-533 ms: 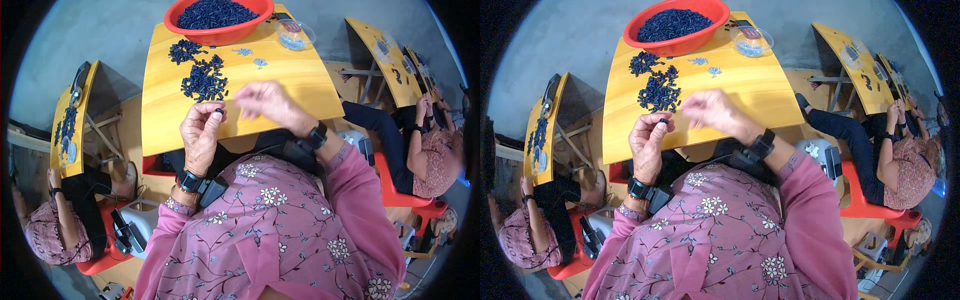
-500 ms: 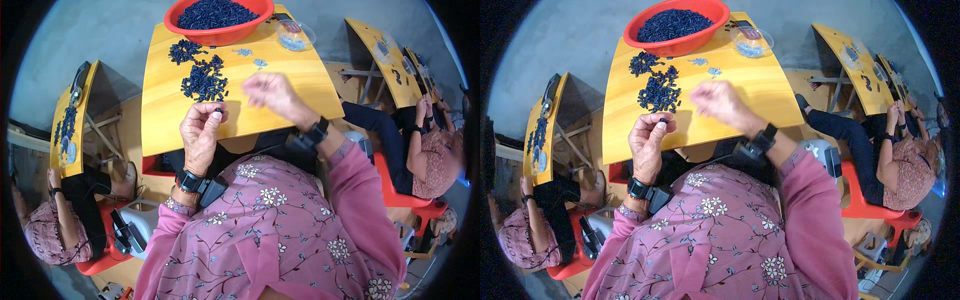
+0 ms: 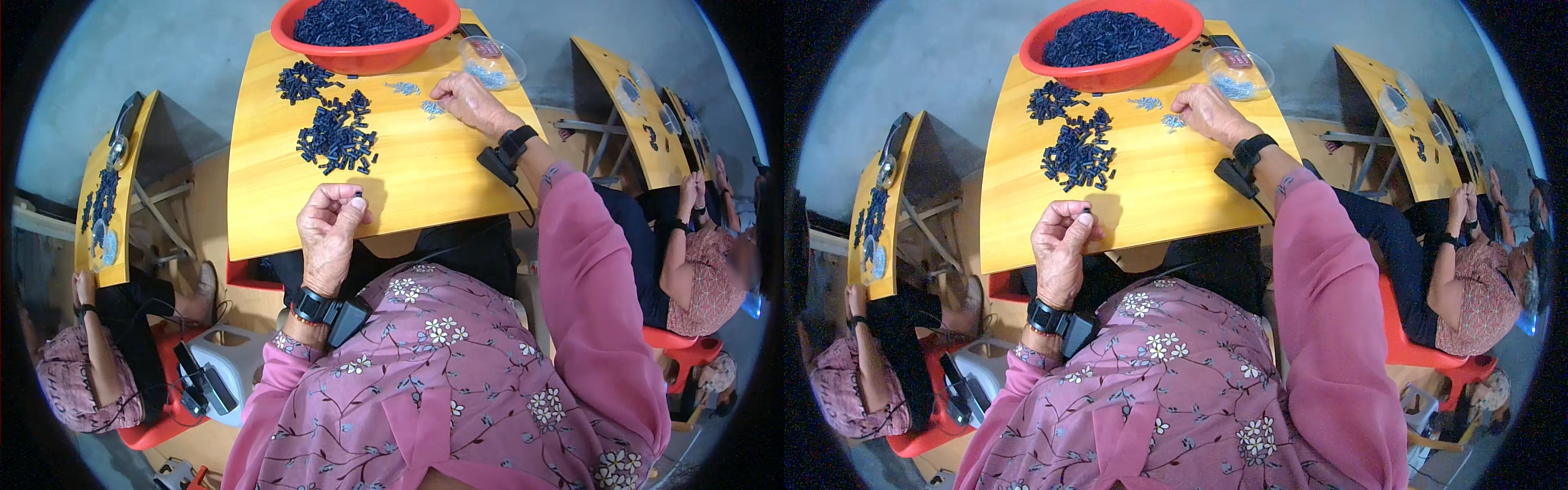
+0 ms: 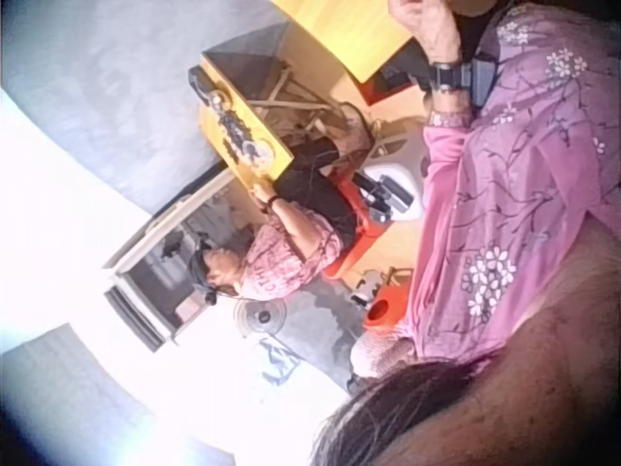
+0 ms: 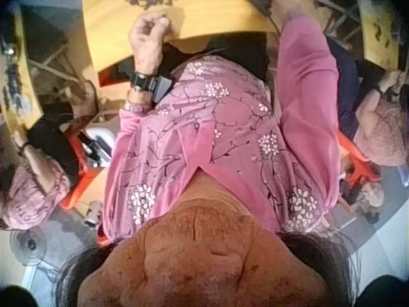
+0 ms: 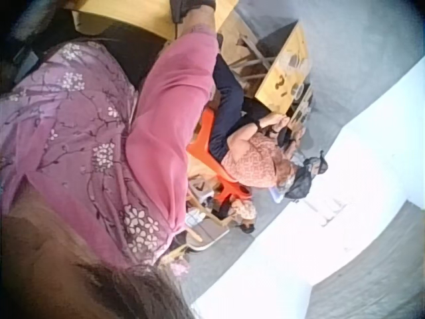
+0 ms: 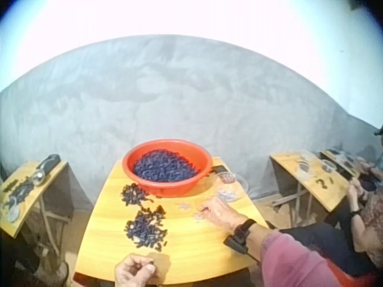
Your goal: Sorting and inspecting small blue rubber or plastic components at a workstation.
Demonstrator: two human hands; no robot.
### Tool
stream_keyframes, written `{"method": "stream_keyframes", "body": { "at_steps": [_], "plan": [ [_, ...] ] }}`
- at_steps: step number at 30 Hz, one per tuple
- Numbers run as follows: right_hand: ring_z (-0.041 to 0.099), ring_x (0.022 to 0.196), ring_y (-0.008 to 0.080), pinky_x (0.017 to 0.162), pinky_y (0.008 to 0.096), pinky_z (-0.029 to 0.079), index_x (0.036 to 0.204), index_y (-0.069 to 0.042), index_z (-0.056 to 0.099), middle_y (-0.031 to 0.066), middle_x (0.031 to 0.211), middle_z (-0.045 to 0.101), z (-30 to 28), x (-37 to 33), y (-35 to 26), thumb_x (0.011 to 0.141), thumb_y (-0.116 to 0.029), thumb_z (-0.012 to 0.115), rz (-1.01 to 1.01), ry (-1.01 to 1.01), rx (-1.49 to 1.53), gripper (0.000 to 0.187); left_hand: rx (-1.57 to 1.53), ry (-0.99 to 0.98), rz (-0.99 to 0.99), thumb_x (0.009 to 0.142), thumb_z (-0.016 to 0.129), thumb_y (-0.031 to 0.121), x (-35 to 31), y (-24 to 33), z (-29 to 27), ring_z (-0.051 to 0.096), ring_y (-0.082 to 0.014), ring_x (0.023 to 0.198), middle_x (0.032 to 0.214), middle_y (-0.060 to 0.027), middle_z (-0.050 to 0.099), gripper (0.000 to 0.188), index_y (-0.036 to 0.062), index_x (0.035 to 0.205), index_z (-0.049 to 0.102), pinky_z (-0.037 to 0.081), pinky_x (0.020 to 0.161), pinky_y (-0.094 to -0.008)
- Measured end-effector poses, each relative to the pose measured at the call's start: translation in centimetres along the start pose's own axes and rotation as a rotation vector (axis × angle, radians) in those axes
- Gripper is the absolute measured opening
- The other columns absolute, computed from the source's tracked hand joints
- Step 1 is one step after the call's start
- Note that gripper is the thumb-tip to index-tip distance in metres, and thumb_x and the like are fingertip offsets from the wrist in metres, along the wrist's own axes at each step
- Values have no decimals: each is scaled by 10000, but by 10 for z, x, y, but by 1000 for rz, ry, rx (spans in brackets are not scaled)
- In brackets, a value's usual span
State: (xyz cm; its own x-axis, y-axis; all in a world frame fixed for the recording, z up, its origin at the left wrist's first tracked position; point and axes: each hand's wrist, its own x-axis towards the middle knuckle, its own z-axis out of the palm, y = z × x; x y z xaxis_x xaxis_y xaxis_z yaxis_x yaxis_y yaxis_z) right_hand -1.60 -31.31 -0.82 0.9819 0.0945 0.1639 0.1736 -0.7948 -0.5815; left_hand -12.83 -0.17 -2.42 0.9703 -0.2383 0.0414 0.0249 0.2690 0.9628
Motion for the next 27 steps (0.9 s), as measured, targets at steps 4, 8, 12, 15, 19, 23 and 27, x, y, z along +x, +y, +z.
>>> {"method": "stream_keyframes", "body": {
  "at_steps": [4, 8, 12, 15, 19, 23, 27],
  "plan": [
    [642, 940, 344, 829, 391, 510, 914, 19, 690, 221, 975, 665, -5, 2, -5, 801, -32, 601, -21, -70, -66, 153, -3, 8, -13, 901, 631, 34, 0, -1, -1, 617, -109, 716, 834, -30, 631, 114, 8, 1008, 603, 519, 689, -248],
    [628, 894, 346, 796, 392, 507, 871, 35, 654, 197, 919, 649, -2, -1, 0, 812, -42, 587, -115, -13, -175, 118, 18, -25, 3, 898, 636, 38, 0, -2, 0, 611, -104, 716, 837, -30, 635, 117, 8, 1008, 607, 509, 682, -247],
    [609, 864, 359, 777, 399, 494, 847, 44, 598, 185, 878, 622, -5, -8, 4, 830, -53, 556, -210, 34, -326, 107, 35, -19, -5, 895, 639, 36, -1, -1, -1, 607, -101, 713, 843, -29, 638, 115, 8, 1002, 611, 503, 681, -243],
    [610, 842, 364, 752, 402, 492, 823, 40, 576, 186, 857, 621, -10, -13, 7, 834, -46, 544, -149, 77, -238, 92, 49, -23, -10, 894, 636, 32, -1, -2, -1, 606, -97, 714, 841, -26, 637, 112, 8, 1000, 612, 499, 682, -239],
    [617, 815, 351, 733, 391, 493, 840, 37, 591, 187, 852, 627, -17, -19, 10, 834, -36, 554, -122, 38, -290, 82, 75, -32, -6, 895, 633, 29, -1, -1, 1, 604, -92, 715, 840, -23, 637, 105, 11, 997, 612, 500, 683, -239],
    [630, 791, 296, 727, 361, 500, 881, 39, 622, 168, 843, 644, -20, -17, 12, 844, -44, 593, -82, 0, -186, 95, 89, -24, -14, 896, 631, 29, -1, -2, 0, 601, -88, 714, 838, -19, 634, 99, 14, 992, 611, 499, 682, -237],
    [641, 873, 330, 773, 393, 503, 884, 30, 660, 207, 892, 659, -22, -17, 11, 826, -50, 593, -5, 14, -49, 119, 87, -34, -6, 895, 633, 29, 1, -3, 0, 600, -87, 716, 833, -12, 630, 100, 15, 992, 610, 500, 682, -237]
  ]
}}
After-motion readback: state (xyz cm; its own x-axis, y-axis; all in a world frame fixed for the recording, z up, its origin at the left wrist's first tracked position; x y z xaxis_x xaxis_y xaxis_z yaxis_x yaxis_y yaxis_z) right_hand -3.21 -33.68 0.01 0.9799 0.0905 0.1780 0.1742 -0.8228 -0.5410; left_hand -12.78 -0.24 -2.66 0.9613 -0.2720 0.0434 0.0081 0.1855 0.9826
